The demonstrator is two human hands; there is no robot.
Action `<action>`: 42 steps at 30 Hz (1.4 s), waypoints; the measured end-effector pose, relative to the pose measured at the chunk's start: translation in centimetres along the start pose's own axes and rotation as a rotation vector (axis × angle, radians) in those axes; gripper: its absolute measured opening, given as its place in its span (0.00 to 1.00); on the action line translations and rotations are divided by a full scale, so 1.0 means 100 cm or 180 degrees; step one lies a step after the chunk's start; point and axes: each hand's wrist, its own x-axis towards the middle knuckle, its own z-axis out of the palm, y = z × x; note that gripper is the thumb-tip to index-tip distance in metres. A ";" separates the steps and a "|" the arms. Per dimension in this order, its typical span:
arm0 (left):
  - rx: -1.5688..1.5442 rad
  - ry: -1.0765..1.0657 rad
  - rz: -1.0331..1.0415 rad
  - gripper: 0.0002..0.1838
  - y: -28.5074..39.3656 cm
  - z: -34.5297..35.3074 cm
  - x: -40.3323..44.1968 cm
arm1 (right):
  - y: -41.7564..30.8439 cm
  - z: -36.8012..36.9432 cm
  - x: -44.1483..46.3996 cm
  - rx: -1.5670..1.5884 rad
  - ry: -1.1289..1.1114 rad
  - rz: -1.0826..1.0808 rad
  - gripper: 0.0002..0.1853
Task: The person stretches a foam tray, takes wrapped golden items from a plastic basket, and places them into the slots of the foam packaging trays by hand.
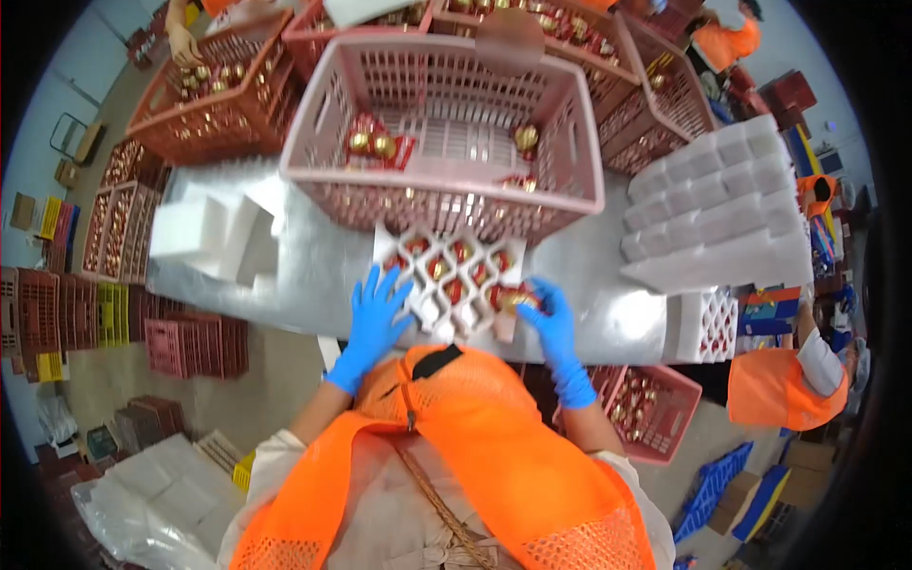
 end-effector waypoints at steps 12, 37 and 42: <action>-0.0026 0.0254 0.0006 0.30 -0.002 0.011 -0.003 | 0.002 0.060 -0.008 -0.1519 -0.0198 0.0281 0.25; -0.0261 0.0439 0.0134 0.26 0.006 0.007 0.005 | 0.013 0.072 0.005 -0.3080 -0.0970 -0.1544 0.06; -0.0087 0.0476 0.0041 0.27 0.003 0.007 -0.004 | 0.026 0.082 -0.002 -0.3317 -0.1054 -0.1513 0.07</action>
